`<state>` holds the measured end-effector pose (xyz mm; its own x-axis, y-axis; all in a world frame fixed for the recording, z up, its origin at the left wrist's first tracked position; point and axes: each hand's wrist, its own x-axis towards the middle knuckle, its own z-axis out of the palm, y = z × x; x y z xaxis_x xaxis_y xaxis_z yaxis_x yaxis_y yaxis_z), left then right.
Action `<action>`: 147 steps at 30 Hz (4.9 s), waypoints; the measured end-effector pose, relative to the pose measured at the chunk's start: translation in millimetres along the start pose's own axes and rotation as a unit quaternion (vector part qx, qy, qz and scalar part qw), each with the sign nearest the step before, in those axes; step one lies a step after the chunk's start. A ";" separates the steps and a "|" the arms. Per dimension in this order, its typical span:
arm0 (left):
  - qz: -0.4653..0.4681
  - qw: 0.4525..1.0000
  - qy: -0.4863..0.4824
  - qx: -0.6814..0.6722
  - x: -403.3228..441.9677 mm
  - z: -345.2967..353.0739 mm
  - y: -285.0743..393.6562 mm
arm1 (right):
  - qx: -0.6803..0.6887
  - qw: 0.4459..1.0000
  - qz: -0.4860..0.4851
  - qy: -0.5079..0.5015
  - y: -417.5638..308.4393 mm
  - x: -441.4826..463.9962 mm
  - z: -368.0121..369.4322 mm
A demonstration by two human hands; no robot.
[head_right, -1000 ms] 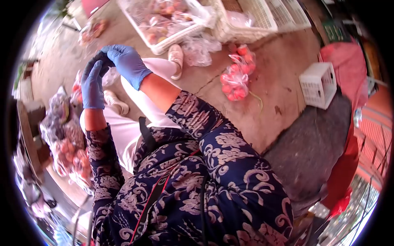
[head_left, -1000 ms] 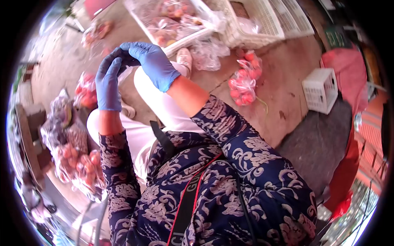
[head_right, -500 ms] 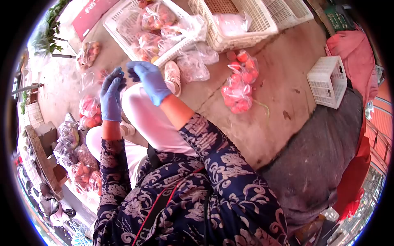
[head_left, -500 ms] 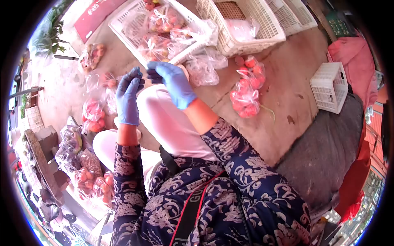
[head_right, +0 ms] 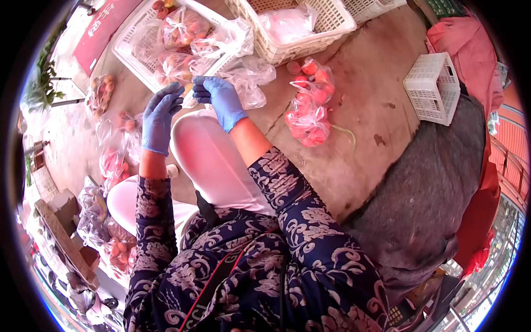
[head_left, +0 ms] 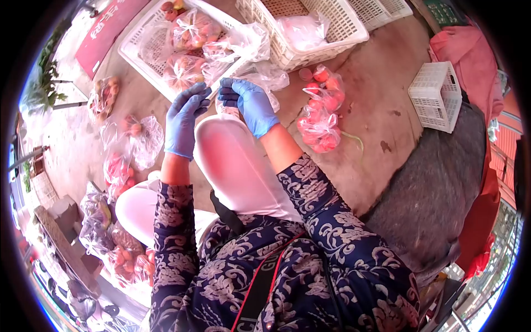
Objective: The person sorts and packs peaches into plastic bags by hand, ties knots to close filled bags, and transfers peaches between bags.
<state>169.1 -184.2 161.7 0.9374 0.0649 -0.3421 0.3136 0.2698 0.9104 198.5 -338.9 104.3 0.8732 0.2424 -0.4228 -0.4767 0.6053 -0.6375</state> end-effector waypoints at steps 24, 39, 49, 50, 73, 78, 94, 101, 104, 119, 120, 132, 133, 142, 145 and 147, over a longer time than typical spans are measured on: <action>-0.002 0.993 -0.017 0.113 37.9 -161.3 28.6 | -0.570 0.809 -0.056 -0.131 -1.2 73.2 53.5; 0.095 0.859 0.063 0.500 -24.0 -225.7 73.0 | -0.890 0.423 -0.068 -0.154 139.3 290.1 56.3; 0.086 0.825 0.031 0.557 -9.3 -217.3 77.0 | -0.842 0.492 -0.188 -0.114 225.8 330.4 12.1; 0.091 0.823 0.027 0.559 -7.0 -215.9 76.3 | -0.797 0.564 -0.186 -0.109 228.6 333.7 2.1; 0.027 0.838 -0.054 0.543 -68.3 -201.7 56.1 | -0.463 0.886 -0.015 0.009 116.4 266.8 103.7; 0.067 0.859 -0.054 0.504 -77.1 -218.0 81.9 | -0.453 0.887 -0.016 -0.094 75.0 194.7 183.4; 0.009 0.932 0.006 0.362 24.4 -390.5 -66.5 | -0.636 0.531 0.016 -0.559 289.7 187.7 231.4; 0.062 0.960 0.126 0.243 38.2 -414.8 -176.1 | -0.676 0.481 -0.006 -0.559 335.5 201.4 226.8; 0.028 0.964 0.148 0.217 54.0 -411.1 -189.7 | -0.691 0.486 -0.042 -0.533 339.3 212.5 211.7; -0.107 0.951 0.117 0.266 80.5 -400.5 -243.1 | -0.651 0.647 -0.056 -0.393 315.6 268.3 160.4; -0.103 0.959 0.127 0.233 80.2 -395.6 -229.9 | -0.641 0.674 -0.077 -0.358 311.2 273.6 162.0; -0.179 0.977 0.110 0.024 69.8 -393.4 -207.9 | -0.653 0.648 -0.083 -0.383 327.1 245.3 114.4; -0.172 0.978 0.114 0.031 68.6 -393.0 -209.4 | -0.623 0.677 -0.133 -0.369 345.6 247.2 105.4; -0.182 0.973 0.116 -0.087 76.8 -408.8 -225.5 | -0.551 0.737 0.013 -0.391 335.5 241.1 118.1; -0.178 0.971 0.147 0.058 76.4 -390.6 -206.6 | -0.480 0.798 0.141 -0.337 334.3 246.8 115.7; -0.148 0.958 0.155 0.190 72.4 -391.0 -215.9 | -0.437 0.828 0.193 -0.291 333.5 249.0 121.3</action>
<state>110.1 137.9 -150.5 0.7268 0.3381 -0.5979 0.6472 -0.0456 0.7610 269.2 15.4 -135.4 0.4174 0.7692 -0.4838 -0.4005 -0.3223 -0.8578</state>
